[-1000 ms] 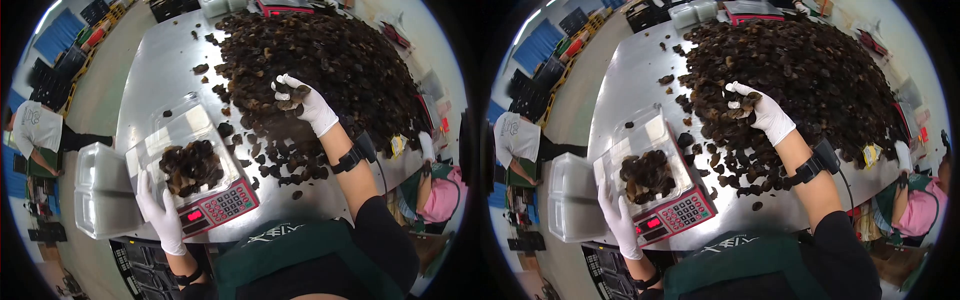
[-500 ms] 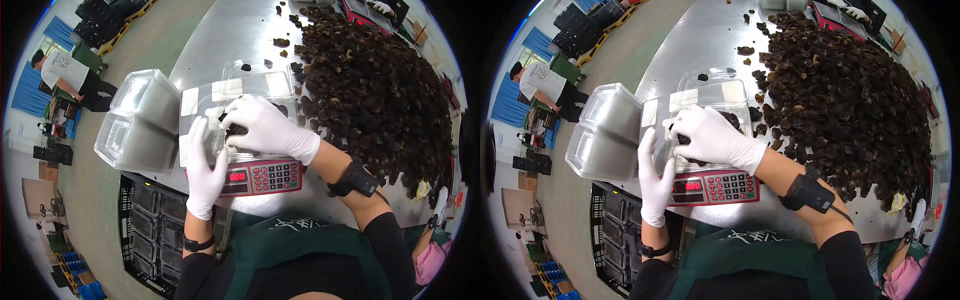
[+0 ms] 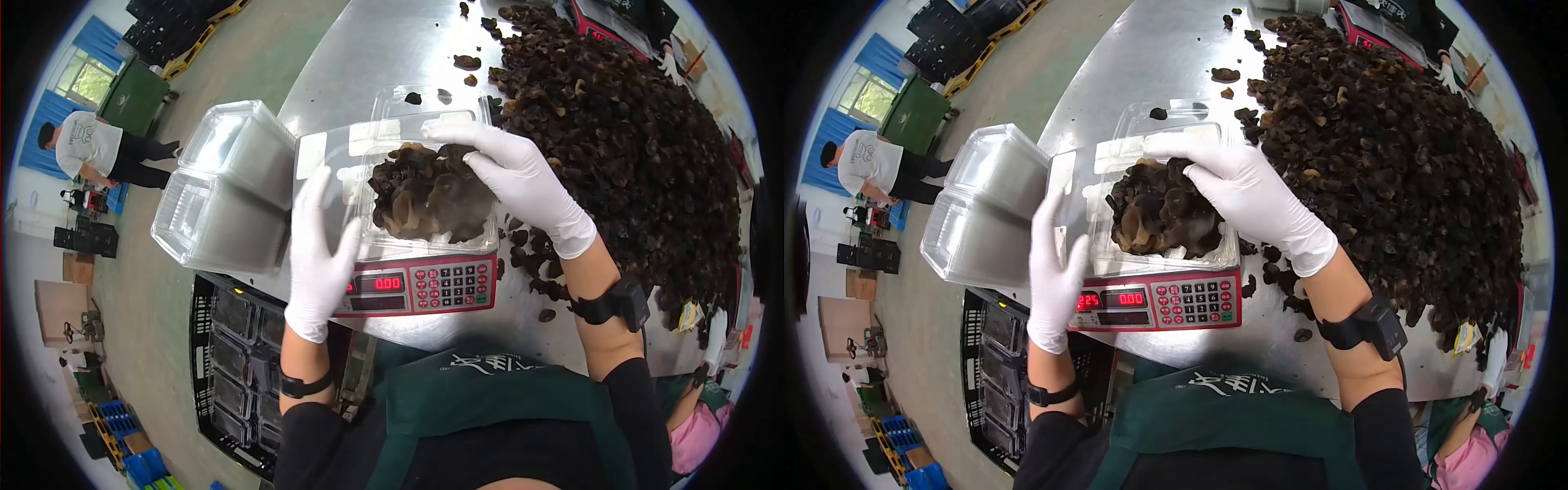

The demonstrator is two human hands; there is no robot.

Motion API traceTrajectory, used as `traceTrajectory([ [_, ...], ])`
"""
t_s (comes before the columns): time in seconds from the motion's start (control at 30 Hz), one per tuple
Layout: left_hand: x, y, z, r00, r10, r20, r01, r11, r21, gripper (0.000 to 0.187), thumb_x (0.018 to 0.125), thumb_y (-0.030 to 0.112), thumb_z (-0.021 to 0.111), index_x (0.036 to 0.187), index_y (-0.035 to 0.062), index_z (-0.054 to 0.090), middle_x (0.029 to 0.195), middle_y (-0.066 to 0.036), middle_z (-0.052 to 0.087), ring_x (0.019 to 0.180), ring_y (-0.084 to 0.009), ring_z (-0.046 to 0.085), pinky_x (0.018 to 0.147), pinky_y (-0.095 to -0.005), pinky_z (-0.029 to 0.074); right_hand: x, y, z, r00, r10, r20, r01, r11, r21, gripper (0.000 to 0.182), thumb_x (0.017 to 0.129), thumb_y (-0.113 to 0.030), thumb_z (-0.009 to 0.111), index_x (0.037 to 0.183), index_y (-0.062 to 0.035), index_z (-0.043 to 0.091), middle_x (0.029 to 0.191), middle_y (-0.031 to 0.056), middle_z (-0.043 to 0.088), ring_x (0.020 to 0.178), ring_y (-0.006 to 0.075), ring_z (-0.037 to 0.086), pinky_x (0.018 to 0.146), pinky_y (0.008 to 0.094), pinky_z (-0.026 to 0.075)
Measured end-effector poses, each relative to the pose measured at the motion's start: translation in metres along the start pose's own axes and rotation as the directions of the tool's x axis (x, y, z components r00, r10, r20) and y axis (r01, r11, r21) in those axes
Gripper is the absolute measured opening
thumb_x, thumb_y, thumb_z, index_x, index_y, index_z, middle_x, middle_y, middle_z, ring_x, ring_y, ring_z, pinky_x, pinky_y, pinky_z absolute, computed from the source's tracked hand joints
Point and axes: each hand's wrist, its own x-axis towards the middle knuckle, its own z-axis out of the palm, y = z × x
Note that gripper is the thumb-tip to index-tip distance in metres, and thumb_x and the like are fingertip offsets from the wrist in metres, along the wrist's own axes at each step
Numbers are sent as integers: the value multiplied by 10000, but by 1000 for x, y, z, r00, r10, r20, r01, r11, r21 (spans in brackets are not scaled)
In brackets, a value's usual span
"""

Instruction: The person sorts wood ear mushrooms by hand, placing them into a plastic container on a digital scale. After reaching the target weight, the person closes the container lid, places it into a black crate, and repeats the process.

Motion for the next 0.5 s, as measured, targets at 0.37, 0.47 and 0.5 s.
traceTrajectory([
  [0.37, 45, 13, -49, 996, 38, -80, -25, 987, 160, 534, 923, 73, 621, 1429, 15, 463, 1417, -182, 517, 1333, -308, 493, 1122, -394, 381, 11, 10, 22, 971, -240, -6, 235, 955, -179, 228, 931, 19, 580, 1123, -32, 692, 1068, 121, 724, 978, 274, 694, 887, 323, 546],
  [0.47, 49, 17, -44, 996, 80, -42, -71, 980, 185, 523, 932, 101, 633, 1423, 21, 473, 1411, -181, 521, 1330, -310, 496, 1118, -391, 385, 17, 0, 11, 964, -249, -93, 240, 966, -102, 222, 937, 27, 583, 1118, -30, 698, 1030, 123, 724, 954, 235, 695, 873, 300, 541],
  [0.5, 50, 19, -40, 995, 98, -21, -92, 977, 192, 517, 936, 115, 639, 1420, 26, 479, 1407, -181, 524, 1327, -312, 499, 1116, -390, 387, 15, -4, 6, 978, -186, -99, 181, 982, -59, 211, 932, 37, 593, 1098, -18, 710, 1003, 98, 732, 945, 180, 686, 870, 278, 532],
])
